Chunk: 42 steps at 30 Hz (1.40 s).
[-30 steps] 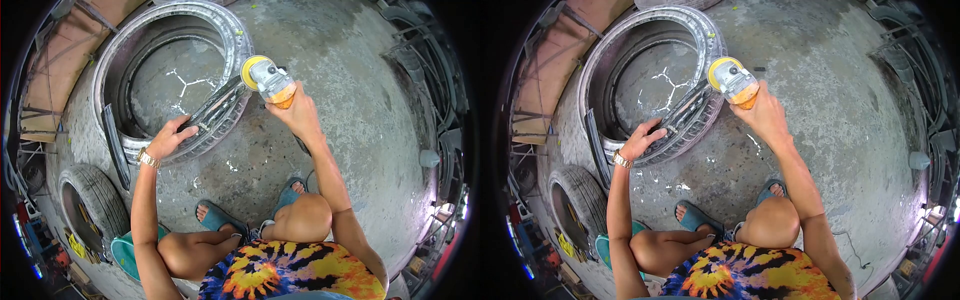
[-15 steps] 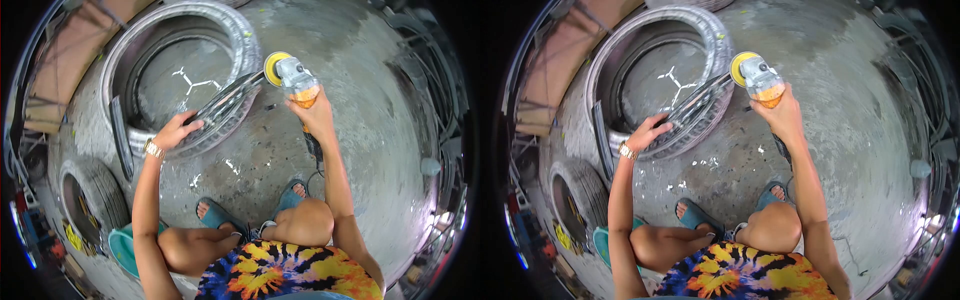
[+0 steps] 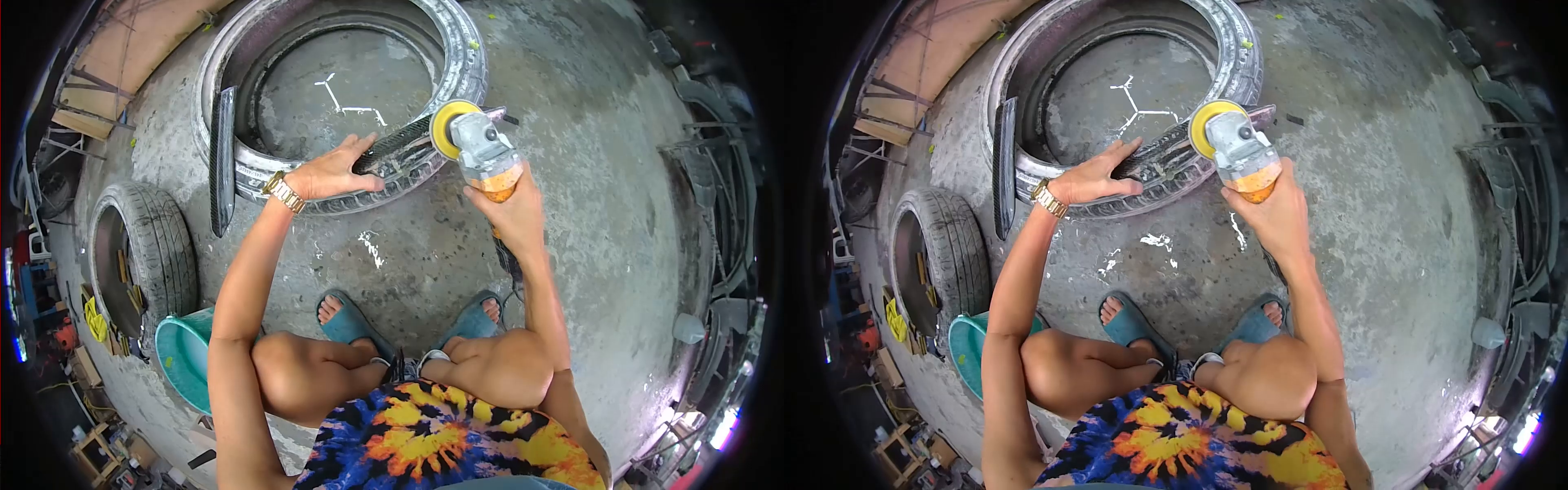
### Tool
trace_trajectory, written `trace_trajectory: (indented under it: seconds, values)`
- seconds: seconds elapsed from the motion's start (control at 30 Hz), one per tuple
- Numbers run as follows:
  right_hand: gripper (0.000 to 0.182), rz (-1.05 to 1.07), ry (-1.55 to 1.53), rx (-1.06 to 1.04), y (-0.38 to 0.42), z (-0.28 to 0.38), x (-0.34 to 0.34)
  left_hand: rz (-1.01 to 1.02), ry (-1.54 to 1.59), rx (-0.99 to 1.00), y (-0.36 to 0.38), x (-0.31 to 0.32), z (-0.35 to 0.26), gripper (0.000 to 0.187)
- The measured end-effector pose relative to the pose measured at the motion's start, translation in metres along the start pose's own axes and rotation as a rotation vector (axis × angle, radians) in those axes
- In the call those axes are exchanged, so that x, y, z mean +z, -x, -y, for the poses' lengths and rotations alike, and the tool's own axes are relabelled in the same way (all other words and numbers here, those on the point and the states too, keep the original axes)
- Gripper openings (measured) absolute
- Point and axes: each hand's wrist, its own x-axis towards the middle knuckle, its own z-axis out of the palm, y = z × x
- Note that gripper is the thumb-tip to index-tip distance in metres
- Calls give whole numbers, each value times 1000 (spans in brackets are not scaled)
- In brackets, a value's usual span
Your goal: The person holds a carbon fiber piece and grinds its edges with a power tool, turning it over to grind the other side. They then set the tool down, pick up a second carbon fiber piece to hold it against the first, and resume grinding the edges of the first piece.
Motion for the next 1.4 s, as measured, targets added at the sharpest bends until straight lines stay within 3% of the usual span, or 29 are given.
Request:
trace_trajectory:
  seconds: [0.17, 0.33, 0.4, 0.73, 1.2, 1.27, 1.4]
  values:
    - [57, 61, 35, 62, 0, 17, 10, -9, -13, 71, -1, 2, -4, 96]
    - [61, 132, 44, -6, 1, 14, 23, -38, 99, 170, -10, 0, 12, 90]
    - [58, 132, 54, 7, 1, 14, 24, 107, 388, 96, -10, -9, 10, 85]
    - [58, 140, 129, 46, 3, 16, 20, 6, 180, 158, -15, -1, 14, 85]
    - [57, 118, 101, 23, -6, 19, 18, 27, 266, 118, -12, -2, 9, 85]
    - [54, 140, 108, 51, -7, 21, 21, -30, 122, 130, -13, 0, 14, 87]
    - [55, 147, 131, 32, -7, 19, 22, -5, 150, 112, -12, -1, 11, 88]
